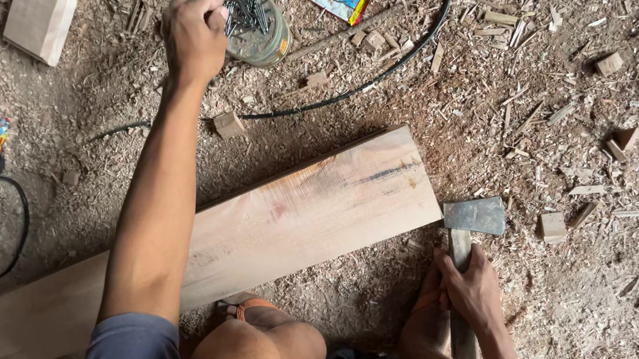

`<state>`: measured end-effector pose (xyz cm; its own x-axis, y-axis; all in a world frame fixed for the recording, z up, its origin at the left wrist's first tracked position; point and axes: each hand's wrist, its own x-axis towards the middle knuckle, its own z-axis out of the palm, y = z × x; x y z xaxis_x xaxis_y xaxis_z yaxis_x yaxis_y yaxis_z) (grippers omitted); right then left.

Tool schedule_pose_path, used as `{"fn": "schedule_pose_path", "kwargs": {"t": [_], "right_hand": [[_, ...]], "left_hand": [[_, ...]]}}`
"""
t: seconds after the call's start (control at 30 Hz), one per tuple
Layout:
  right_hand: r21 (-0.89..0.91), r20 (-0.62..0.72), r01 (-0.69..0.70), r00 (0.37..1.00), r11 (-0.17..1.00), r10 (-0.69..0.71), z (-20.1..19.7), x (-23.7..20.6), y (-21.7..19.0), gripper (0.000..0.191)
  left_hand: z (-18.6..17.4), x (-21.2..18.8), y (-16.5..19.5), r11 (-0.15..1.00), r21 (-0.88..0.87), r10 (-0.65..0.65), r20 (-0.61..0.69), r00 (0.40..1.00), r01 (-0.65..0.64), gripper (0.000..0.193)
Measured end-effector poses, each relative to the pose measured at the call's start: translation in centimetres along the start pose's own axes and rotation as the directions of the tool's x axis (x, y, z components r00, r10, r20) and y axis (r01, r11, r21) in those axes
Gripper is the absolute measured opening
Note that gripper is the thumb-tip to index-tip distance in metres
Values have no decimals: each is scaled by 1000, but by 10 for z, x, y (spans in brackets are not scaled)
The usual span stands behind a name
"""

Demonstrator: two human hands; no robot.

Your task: The person sits on the floor assembling a long wooden frame with dividers. They position small wooden blocks and end pieces against the frame joints and hammer nails into them, rotating the frame to work on different corners, then lift and reposition the assembled frame.

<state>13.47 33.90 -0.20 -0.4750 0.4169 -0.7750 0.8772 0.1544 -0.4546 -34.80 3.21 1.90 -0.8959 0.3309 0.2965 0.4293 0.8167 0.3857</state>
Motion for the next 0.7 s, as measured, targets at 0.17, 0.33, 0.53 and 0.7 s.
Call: {"fn": "schedule_pose_path", "kwargs": {"t": [0.17, 0.33, 0.53, 0.7], "right_hand": [[2, 7, -9, 1000, 1000, 9, 0, 3, 0, 37], [-8, 5, -64, 998, 998, 64, 0, 1, -8, 37], [-16, 8, -57, 998, 998, 57, -3, -4, -17, 37], [29, 13, -52, 999, 998, 52, -3, -4, -17, 37]], "left_hand": [[5, -13, 3, 996, -83, -26, 56, 998, 31, 13], [6, -7, -7, 1000, -2, 17, 86, 996, -17, 20], [7, 1, -3, 992, -37, 126, 145, 981, -121, 15], [12, 2, 9, 998, 63, 7, 186, 983, -19, 8]]}}
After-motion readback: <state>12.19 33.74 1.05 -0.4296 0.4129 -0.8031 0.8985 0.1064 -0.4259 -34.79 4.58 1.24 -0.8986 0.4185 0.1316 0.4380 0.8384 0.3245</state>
